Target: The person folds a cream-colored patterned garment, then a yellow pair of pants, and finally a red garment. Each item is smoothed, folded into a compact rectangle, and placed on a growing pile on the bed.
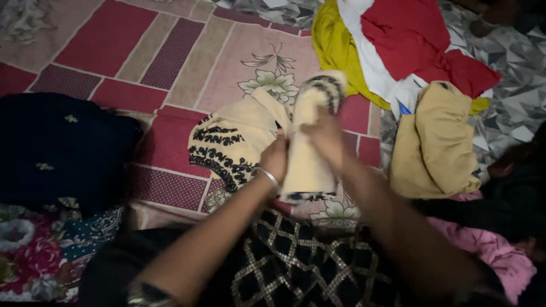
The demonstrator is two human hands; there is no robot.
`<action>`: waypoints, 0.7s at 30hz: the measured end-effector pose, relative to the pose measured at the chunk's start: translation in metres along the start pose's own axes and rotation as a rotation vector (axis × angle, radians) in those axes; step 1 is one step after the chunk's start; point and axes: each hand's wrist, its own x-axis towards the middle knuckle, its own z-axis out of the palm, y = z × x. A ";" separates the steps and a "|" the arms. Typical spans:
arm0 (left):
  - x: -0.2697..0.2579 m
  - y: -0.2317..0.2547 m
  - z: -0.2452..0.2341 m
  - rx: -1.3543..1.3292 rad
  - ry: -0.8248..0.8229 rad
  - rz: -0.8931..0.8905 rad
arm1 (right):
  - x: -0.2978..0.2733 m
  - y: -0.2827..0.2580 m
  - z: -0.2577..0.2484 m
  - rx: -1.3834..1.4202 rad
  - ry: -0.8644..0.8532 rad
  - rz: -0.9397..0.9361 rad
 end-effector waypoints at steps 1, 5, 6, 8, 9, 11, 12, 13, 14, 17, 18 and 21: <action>-0.007 0.008 -0.020 -0.046 -0.120 -0.003 | -0.009 -0.007 0.026 0.239 -0.142 0.146; -0.029 0.024 -0.066 0.011 -0.217 -0.156 | -0.032 0.000 0.074 -0.010 -0.304 -0.255; -0.033 0.023 -0.069 0.084 -0.146 -0.230 | -0.034 0.008 0.078 0.007 -0.316 -0.379; -0.037 0.021 -0.066 0.105 -0.129 -0.226 | -0.024 0.023 0.068 0.027 -0.186 -0.319; -0.033 0.025 -0.064 0.115 -0.120 -0.212 | -0.010 0.027 0.061 0.037 -0.113 -0.296; -0.028 0.031 -0.064 0.235 -0.115 -0.132 | 0.015 0.034 0.049 -0.097 0.100 -0.265; -0.027 0.033 -0.065 0.295 -0.111 -0.094 | 0.031 0.038 0.039 -0.091 0.146 -0.356; -0.027 0.035 -0.066 0.338 -0.097 -0.061 | 0.047 0.045 0.027 -0.086 0.189 -0.445; -0.029 0.037 -0.067 0.381 -0.083 -0.029 | 0.064 0.051 0.017 -0.198 0.288 -0.583; -0.050 0.045 -0.060 0.878 -0.070 0.329 | 0.086 0.080 0.001 -0.179 0.125 -0.446; -0.057 0.051 -0.053 1.105 -0.069 0.509 | 0.093 0.088 -0.003 -0.116 0.007 -0.308; -0.079 0.054 -0.024 1.216 -0.415 0.790 | 0.105 0.114 -0.002 0.139 -0.039 -0.587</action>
